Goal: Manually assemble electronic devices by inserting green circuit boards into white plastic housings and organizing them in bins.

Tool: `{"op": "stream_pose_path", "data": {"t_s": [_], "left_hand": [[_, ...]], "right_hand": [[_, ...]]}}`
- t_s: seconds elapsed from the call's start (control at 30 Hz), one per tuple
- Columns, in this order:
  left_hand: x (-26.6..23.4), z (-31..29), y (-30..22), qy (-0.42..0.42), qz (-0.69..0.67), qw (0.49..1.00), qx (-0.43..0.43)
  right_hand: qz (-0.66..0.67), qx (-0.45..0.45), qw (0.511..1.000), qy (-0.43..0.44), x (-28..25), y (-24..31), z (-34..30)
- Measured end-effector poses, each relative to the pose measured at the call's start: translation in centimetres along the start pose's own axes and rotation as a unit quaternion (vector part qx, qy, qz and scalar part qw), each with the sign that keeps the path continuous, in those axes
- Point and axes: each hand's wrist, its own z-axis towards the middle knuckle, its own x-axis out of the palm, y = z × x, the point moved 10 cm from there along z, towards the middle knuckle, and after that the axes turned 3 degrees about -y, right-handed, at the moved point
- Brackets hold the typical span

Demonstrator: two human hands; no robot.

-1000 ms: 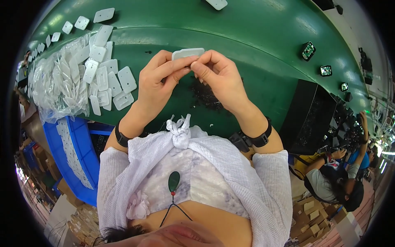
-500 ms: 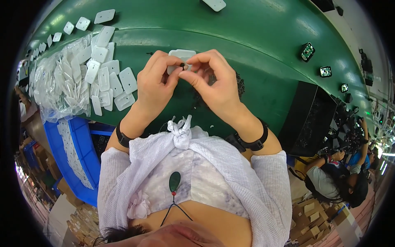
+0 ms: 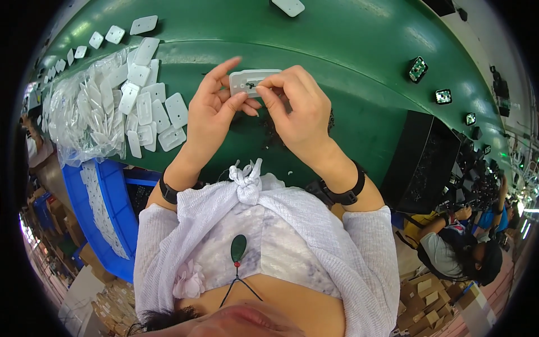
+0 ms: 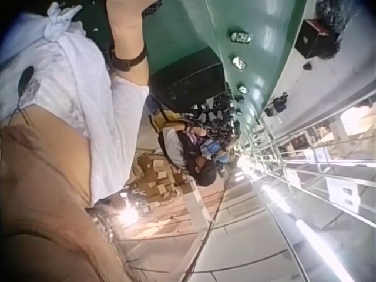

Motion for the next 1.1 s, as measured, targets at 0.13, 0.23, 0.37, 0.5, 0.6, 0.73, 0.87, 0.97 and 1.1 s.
{"op": "stream_pose_path", "data": {"t_s": [0.13, 0.23, 0.37, 0.5, 0.6, 0.73, 0.87, 0.97, 1.1], "left_hand": [[0.1, 0.2, 1.8, 0.029, -0.043, 0.995, -0.089], [0.1, 0.1, 1.4, 0.023, -0.095, 0.993, -0.072], [0.4, 0.2, 0.5, 0.02, -0.123, 0.992, 0.01], [0.0, 0.4, -0.8, 0.018, -0.04, 0.996, 0.08], [-0.6, 0.3, -0.9, 0.015, -0.03, 0.996, 0.085], [-0.7, -0.1, -1.0, 0.027, -0.037, 0.997, 0.058], [-0.3, -0.3, -1.0, 0.055, -0.032, 0.998, 0.02], [-0.4, -0.4, -0.7, 0.059, -0.044, 0.997, 0.008], [-0.7, -0.4, -0.7, 0.066, -0.026, 0.997, 0.011]], "right_hand": [[-0.002, -0.005, 1.0, -0.008, 0.4, -0.5, 0.0], [-0.018, 0.0, 1.0, -0.025, 0.5, -0.4, 0.0], [0.0, 0.038, 0.997, -0.062, 1.1, -1.1, -0.6], [0.094, 0.068, 0.993, -0.038, 2.2, -2.4, -1.0], [0.029, 0.022, 0.999, -0.04, 1.6, -1.4, -0.3], [0.004, 0.028, 0.999, -0.034, 0.3, -0.7, 1.1], [0.109, 0.208, 0.96, 0.151, 2.2, -3.5, 0.6], [0.101, 0.192, 0.963, 0.159, 2.4, -2.6, 0.8], [0.111, 0.193, 0.964, 0.147, 2.8, -2.8, 0.3]]}}
